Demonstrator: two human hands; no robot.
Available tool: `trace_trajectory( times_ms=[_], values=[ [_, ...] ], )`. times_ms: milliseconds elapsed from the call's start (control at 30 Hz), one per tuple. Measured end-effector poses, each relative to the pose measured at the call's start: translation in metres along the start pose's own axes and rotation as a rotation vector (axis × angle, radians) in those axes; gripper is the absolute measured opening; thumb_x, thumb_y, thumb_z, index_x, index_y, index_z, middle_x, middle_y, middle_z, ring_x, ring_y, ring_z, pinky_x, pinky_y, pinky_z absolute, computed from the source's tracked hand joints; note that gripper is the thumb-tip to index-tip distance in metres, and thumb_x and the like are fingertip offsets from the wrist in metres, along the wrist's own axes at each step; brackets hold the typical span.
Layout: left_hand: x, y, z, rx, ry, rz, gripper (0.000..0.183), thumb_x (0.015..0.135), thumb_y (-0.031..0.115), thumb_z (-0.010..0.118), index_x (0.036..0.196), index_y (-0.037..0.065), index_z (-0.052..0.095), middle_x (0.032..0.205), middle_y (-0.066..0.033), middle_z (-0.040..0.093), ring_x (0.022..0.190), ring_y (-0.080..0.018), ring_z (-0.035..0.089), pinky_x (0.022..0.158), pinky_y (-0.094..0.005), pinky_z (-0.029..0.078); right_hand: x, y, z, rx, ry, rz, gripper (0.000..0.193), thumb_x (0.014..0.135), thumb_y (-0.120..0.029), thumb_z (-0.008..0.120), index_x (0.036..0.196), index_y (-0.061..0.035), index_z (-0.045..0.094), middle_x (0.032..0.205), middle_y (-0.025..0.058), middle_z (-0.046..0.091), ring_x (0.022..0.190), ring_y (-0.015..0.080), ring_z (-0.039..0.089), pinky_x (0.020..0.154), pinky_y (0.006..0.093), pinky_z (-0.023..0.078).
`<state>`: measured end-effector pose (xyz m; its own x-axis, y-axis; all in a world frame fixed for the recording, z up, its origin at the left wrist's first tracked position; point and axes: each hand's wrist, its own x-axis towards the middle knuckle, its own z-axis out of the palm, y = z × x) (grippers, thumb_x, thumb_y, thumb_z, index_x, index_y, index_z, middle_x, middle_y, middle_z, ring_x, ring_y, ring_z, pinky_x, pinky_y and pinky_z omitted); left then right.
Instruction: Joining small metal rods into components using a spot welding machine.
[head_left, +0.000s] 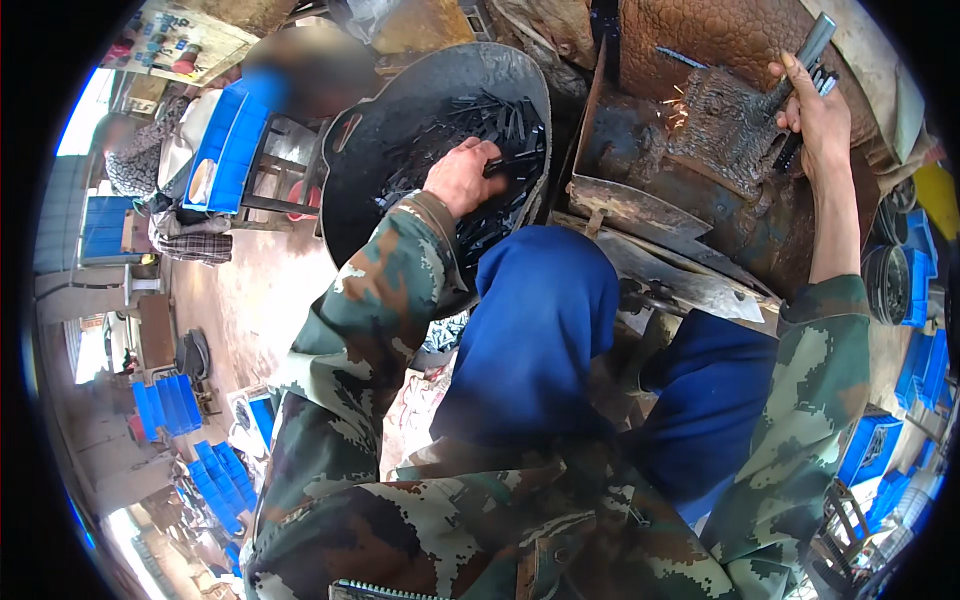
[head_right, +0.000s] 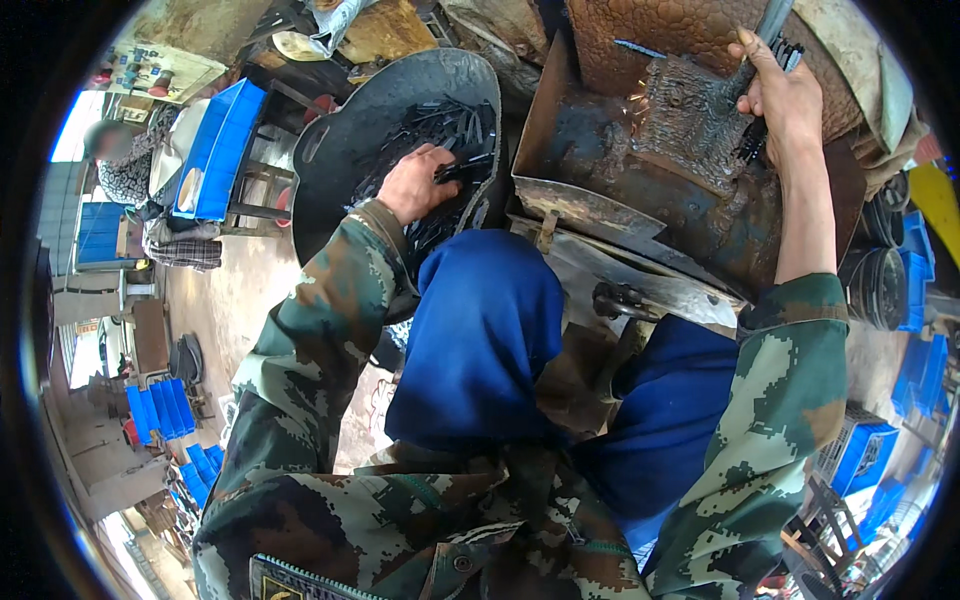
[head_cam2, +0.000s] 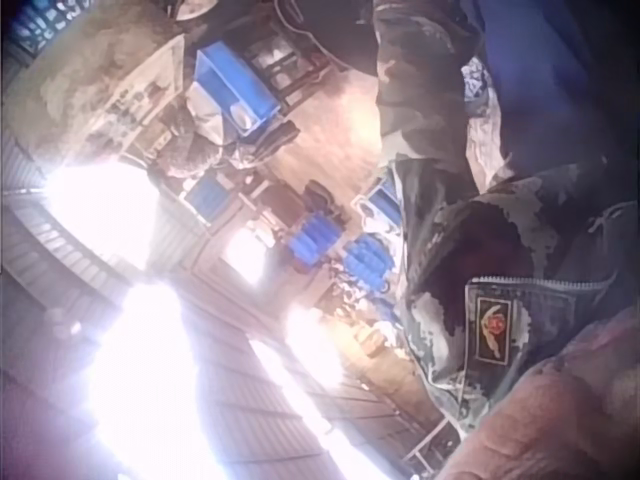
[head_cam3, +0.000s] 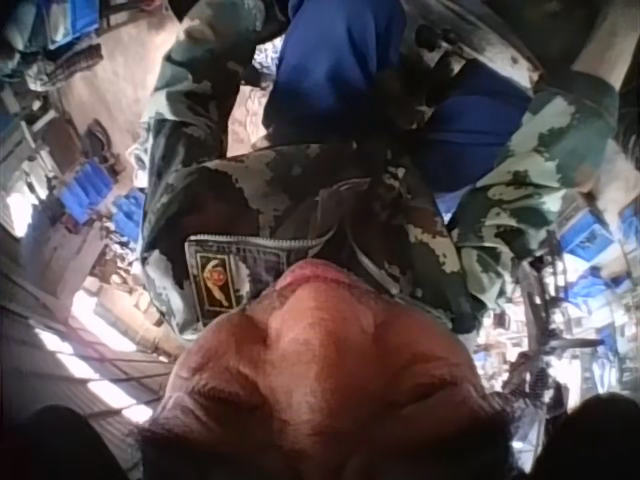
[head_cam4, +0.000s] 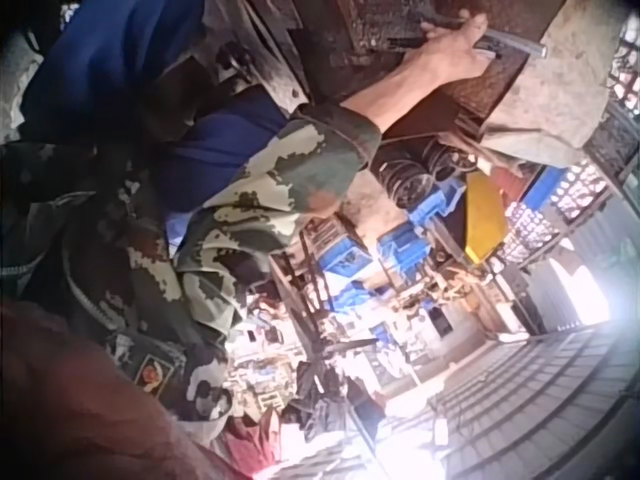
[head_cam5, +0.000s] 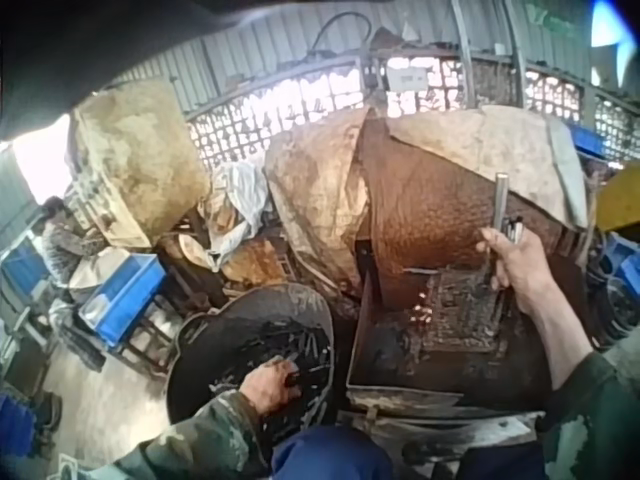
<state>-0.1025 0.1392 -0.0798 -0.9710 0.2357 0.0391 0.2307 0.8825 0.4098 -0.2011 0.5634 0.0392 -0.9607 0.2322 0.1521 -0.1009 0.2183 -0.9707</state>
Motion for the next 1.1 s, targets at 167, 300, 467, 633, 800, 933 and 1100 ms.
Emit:
trace_trajectory(
  times_ms=[167, 300, 467, 633, 800, 933, 1100],
  values=[
    [0.004, -0.005, -0.006, 0.088, -0.091, -0.053, 0.025, 0.078, 0.018, 0.07, 0.096, 0.002, 0.067, 0.089, -0.0168, 0.065, 0.086, -0.0332, 0.065, 0.077, -0.0418, 0.05, 0.002, 0.003, -0.001, 0.008, 0.0, -0.013, 0.034, 0.092, -0.037, 0.07, 0.097, -0.0034, 0.073, 0.054, -0.0038, 0.048, 0.047, 0.0058, 0.041, 0.051, 0.0251, 0.043],
    [0.005, -0.008, -0.019, -0.451, 0.028, -0.151, 0.02, 0.089, 0.018, 0.06, 0.096, -0.001, 0.063, 0.077, -0.0081, 0.062, 0.065, -0.0186, 0.055, 0.067, -0.0313, 0.046, 0.004, 0.004, -0.002, -0.02, -0.006, 0.018, 0.034, 0.092, -0.035, 0.07, 0.1, -0.0018, 0.07, 0.071, -0.0008, 0.058, 0.047, 0.0051, 0.04, 0.05, 0.0244, 0.043],
    [-0.004, 0.012, -0.044, -0.976, -0.055, -0.37, 0.016, 0.094, 0.017, 0.055, 0.102, 0.002, 0.058, 0.079, -0.0059, 0.061, 0.064, -0.0182, 0.058, 0.063, -0.0301, 0.047, 0.002, 0.005, 0.0, -0.025, 0.006, -0.002, 0.033, 0.091, -0.037, 0.071, 0.092, -0.0046, 0.073, 0.051, -0.0038, 0.046, 0.045, 0.0061, 0.042, 0.049, 0.0256, 0.043],
    [0.004, 0.073, -0.067, -1.309, 0.006, -0.282, 0.019, 0.097, 0.018, 0.053, 0.107, 0.002, 0.051, 0.082, -0.0103, 0.06, 0.057, -0.0186, 0.054, 0.053, -0.0281, 0.045, 0.001, 0.004, 0.003, -0.007, 0.026, 0.005, 0.03, 0.09, -0.035, 0.073, 0.092, -0.005, 0.072, 0.053, -0.0018, 0.052, 0.043, 0.0066, 0.045, 0.046, 0.025, 0.044],
    [0.038, 0.136, -0.082, -1.426, -0.124, -0.155, 0.023, 0.099, 0.021, 0.053, 0.116, 0.005, 0.048, 0.077, -0.0033, 0.054, 0.054, -0.0067, 0.043, 0.045, -0.022, 0.029, 0.0, 0.002, 0.001, 0.054, 0.022, -0.02, 0.032, 0.09, -0.032, 0.073, 0.096, -0.0008, 0.07, 0.076, 0.0026, 0.07, 0.045, 0.0051, 0.044, 0.046, 0.0247, 0.046],
    [0.077, 0.201, -0.066, -1.454, -0.135, 0.147, 0.017, 0.094, 0.017, 0.063, 0.107, 0.006, 0.059, 0.073, 0.0035, 0.051, 0.053, -0.003, 0.041, 0.044, -0.0205, 0.027, 0.002, 0.002, 0.002, -0.015, 0.037, -0.015, 0.038, 0.088, -0.039, 0.072, 0.092, -0.0005, 0.073, 0.054, -0.0004, 0.05, 0.045, 0.0091, 0.047, 0.047, 0.0276, 0.046],
    [0.118, 0.277, -0.047, -1.424, -0.042, 0.21, 0.014, 0.09, 0.012, 0.062, 0.099, 0.001, 0.061, 0.066, 0.0009, 0.051, 0.052, -0.0058, 0.045, 0.043, -0.0223, 0.034, 0.003, 0.006, 0.0, -0.05, 0.058, 0.014, 0.019, 0.098, -0.016, 0.055, 0.084, -0.0037, 0.057, 0.057, 0.0014, 0.049, 0.047, 0.0118, 0.047, 0.047, 0.0277, 0.043]
  ],
)
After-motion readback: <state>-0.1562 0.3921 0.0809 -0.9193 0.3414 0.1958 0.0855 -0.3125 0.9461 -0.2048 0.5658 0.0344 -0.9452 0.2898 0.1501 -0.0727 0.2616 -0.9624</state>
